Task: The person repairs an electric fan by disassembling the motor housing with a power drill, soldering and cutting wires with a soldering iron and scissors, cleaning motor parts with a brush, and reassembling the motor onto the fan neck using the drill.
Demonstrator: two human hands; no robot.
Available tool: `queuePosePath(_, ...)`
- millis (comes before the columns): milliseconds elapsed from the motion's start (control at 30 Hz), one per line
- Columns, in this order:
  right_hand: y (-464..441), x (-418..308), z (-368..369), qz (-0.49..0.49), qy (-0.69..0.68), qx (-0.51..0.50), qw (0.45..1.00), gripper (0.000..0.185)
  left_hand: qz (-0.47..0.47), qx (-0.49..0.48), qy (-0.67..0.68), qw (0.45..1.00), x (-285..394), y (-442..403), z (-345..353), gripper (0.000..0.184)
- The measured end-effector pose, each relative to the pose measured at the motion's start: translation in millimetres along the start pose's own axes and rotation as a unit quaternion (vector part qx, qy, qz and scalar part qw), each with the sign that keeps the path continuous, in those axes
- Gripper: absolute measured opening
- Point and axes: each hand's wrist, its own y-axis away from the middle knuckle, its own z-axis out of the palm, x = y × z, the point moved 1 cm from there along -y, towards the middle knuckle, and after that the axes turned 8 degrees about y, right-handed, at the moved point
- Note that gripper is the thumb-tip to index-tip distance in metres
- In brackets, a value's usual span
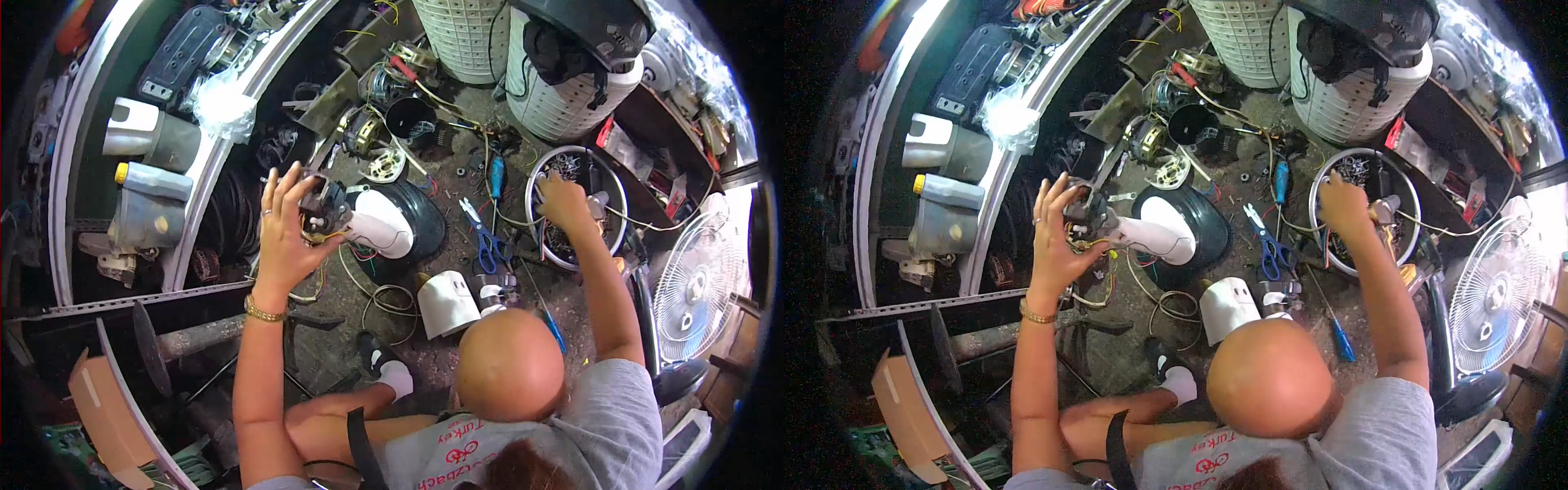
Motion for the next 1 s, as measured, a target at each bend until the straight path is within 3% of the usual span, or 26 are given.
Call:
queuePosePath(33,-4,-28,-36,-0.003,-0.084,0.018,0.996,0.028,0.004,0.034,-0.005,0.999,-1,2,6,0.081)
queuePosePath(67,-14,-53,-40,-0.062,-0.169,0.097,0.979,0.029,0.005,0.066,-0.009,0.998,0,6,10,0.080)
queuePosePath(100,-23,-84,-54,-0.123,-0.307,0.141,0.933,0.032,-0.003,0.057,-0.031,0.998,0,9,14,0.081)
queuePosePath(167,-42,-146,-62,-0.176,-0.537,0.039,0.824,0.032,0.008,0.032,-0.042,0.999,-6,9,12,0.081)
queuePosePath(200,-49,-171,-71,-0.147,-0.647,-0.103,0.741,0.037,0.018,0.013,-0.051,0.998,-7,9,11,0.081)
queuePosePath(333,-65,-242,-69,-0.332,-0.652,0.141,0.667,0.059,-0.009,-0.004,-0.064,0.998,1,6,11,0.081)
queuePosePath(400,-49,-257,-63,-0.264,-0.757,0.057,0.595,0.062,-0.022,-0.004,-0.065,0.998,1,4,15,0.081)
queuePosePath(467,-44,-264,-51,-0.252,-0.699,0.194,0.640,0.057,-0.008,0.014,-0.032,0.999,0,6,16,0.082)
queuePosePath(533,-39,-273,-38,-0.234,-0.692,0.177,0.659,0.047,-0.006,0.015,-0.038,0.999,-1,7,19,0.082)
queuePosePath(600,-33,-277,-35,-0.171,-0.733,0.162,0.638,0.036,-0.003,0.015,-0.040,0.999,-1,9,19,0.083)
queuePosePath(633,-35,-274,-32,-0.166,-0.680,0.248,0.670,0.038,-0.003,0.020,-0.040,0.999,-3,10,21,0.083)
queuePosePath(667,-36,-270,-35,-0.168,-0.680,0.246,0.670,0.038,-0.006,0.020,-0.041,0.999,-2,10,21,0.083)
queuePosePath(733,-39,-265,-40,-0.152,-0.833,-0.025,0.532,0.046,-0.016,0.026,-0.049,0.998,2,9,22,0.083)
queuePosePath(767,-38,-268,-42,-0.149,-0.854,-0.044,0.496,0.048,-0.018,0.031,-0.052,0.998,2,9,23,0.082)
queuePosePath(800,-37,-269,-43,-0.151,-0.854,-0.046,0.496,0.048,-0.020,0.032,-0.053,0.998,1,9,23,0.082)
queuePosePath(867,-32,-271,-45,-0.125,-0.901,-0.191,0.369,0.039,-0.016,0.031,-0.042,0.998,0,8,22,0.081)
queuePosePath(933,-30,-275,-47,-0.112,-0.911,-0.195,0.347,0.037,-0.003,0.042,-0.034,0.999,-7,10,21,0.077)
queuePosePath(1000,-29,-279,-49,-0.072,-0.930,-0.229,0.276,0.038,0.047,0.048,0.000,0.998,-17,14,19,0.073)
